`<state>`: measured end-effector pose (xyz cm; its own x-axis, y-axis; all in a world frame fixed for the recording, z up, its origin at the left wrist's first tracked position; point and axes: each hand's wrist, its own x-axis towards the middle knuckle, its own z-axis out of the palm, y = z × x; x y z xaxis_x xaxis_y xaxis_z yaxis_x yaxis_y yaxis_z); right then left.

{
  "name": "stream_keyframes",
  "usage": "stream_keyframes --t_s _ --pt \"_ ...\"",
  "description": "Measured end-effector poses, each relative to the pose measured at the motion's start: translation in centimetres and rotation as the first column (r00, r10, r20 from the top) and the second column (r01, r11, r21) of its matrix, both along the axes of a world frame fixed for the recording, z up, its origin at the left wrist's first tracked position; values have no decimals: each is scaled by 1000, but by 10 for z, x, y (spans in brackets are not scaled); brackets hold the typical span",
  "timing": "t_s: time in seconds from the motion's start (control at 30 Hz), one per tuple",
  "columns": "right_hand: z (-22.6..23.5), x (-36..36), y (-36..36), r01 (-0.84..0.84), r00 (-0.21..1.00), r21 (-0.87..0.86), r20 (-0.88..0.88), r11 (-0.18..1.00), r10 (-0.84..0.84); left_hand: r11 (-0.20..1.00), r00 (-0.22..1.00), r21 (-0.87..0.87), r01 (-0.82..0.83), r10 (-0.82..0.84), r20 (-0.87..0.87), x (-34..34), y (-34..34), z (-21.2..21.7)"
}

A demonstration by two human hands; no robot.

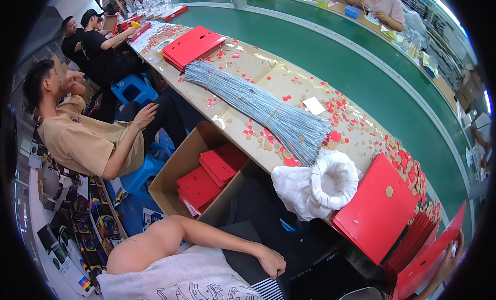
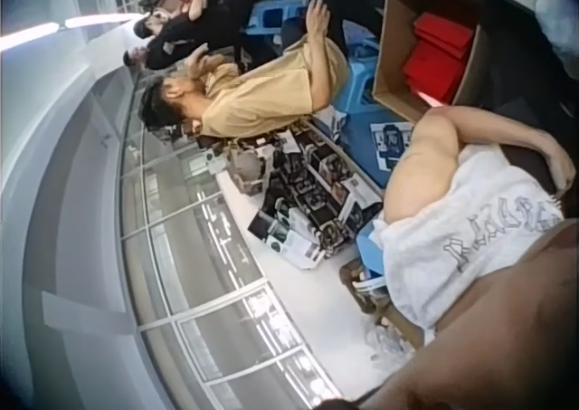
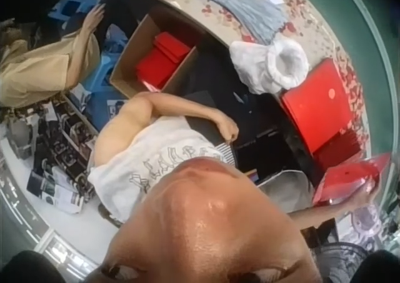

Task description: Assembling components into red plastic folders on a factory production line.

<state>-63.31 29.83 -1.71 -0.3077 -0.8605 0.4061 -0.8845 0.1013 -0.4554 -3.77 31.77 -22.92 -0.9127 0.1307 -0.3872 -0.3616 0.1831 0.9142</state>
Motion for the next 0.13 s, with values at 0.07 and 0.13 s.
stream_keyframes --t_s 0.07,0.13 --pt "-3 7 -1 14 1000 19 -8 1000 -14 1000 1000 11 -20 19 22 1 0 1" --pt "-6 13 -3 28 1000 44 -14 999 -28 997 998 -59 -45 48 49 2 0 7"
